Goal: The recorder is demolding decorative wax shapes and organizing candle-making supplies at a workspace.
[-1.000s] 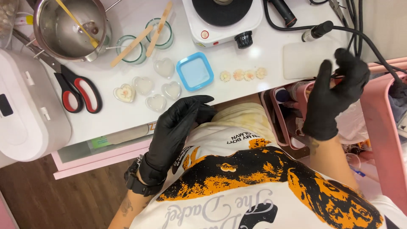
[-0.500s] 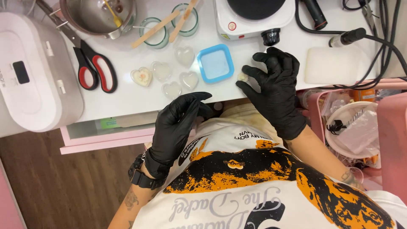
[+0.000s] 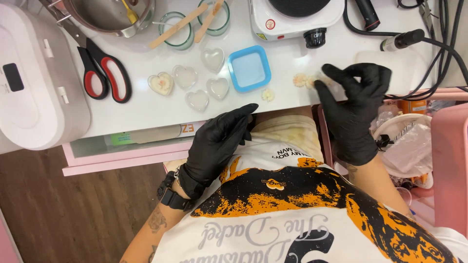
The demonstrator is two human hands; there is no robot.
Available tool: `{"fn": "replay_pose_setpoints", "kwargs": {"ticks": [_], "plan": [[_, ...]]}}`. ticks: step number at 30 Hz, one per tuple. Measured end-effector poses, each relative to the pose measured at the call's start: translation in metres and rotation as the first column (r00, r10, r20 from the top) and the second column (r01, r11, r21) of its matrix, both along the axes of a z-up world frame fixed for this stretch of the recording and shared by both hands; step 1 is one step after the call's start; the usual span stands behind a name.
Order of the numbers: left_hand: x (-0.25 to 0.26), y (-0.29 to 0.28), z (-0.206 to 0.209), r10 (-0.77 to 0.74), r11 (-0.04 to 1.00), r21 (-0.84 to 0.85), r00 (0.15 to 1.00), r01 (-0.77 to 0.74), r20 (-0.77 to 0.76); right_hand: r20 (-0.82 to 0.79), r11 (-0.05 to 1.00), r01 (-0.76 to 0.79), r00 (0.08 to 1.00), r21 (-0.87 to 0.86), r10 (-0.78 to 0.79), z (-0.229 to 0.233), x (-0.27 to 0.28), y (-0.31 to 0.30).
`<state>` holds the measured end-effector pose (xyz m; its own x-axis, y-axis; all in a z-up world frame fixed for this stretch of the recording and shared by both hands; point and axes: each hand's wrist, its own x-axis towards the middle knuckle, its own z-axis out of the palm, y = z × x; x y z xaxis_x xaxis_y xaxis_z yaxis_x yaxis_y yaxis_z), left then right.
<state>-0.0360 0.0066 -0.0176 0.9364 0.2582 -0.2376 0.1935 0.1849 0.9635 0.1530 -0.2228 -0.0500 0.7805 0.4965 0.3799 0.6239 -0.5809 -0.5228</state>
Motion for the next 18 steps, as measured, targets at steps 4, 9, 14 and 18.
{"fn": "replay_pose_setpoints", "kwargs": {"ticks": [4, 9, 14, 18], "plan": [[0.010, 0.001, -0.006, -0.135, 0.756, 0.647, 0.991, 0.099, 0.006, 0.169, 0.964, -0.102, 0.975, -0.246, 0.147, 0.000, -0.002, 0.018], [0.012, 0.002, -0.015, -0.215, 0.596, 0.796, 0.976, 0.106, 0.032, 0.152, 0.955, -0.167, 0.966, -0.245, 0.208, -0.005, -0.005, 0.027], [0.018, 0.000, -0.021, -0.210, 0.547, 0.833, 0.977, 0.085, 0.039, 0.105, 0.948, -0.213, 0.964, -0.238, 0.243, 0.005, -0.013, 0.031], [0.023, -0.003, -0.021, -0.197, 0.505, 0.860, 0.980, 0.077, 0.027, 0.021, 0.980, -0.163, 0.986, -0.113, 0.166, -0.002, -0.001, -0.003]]}}
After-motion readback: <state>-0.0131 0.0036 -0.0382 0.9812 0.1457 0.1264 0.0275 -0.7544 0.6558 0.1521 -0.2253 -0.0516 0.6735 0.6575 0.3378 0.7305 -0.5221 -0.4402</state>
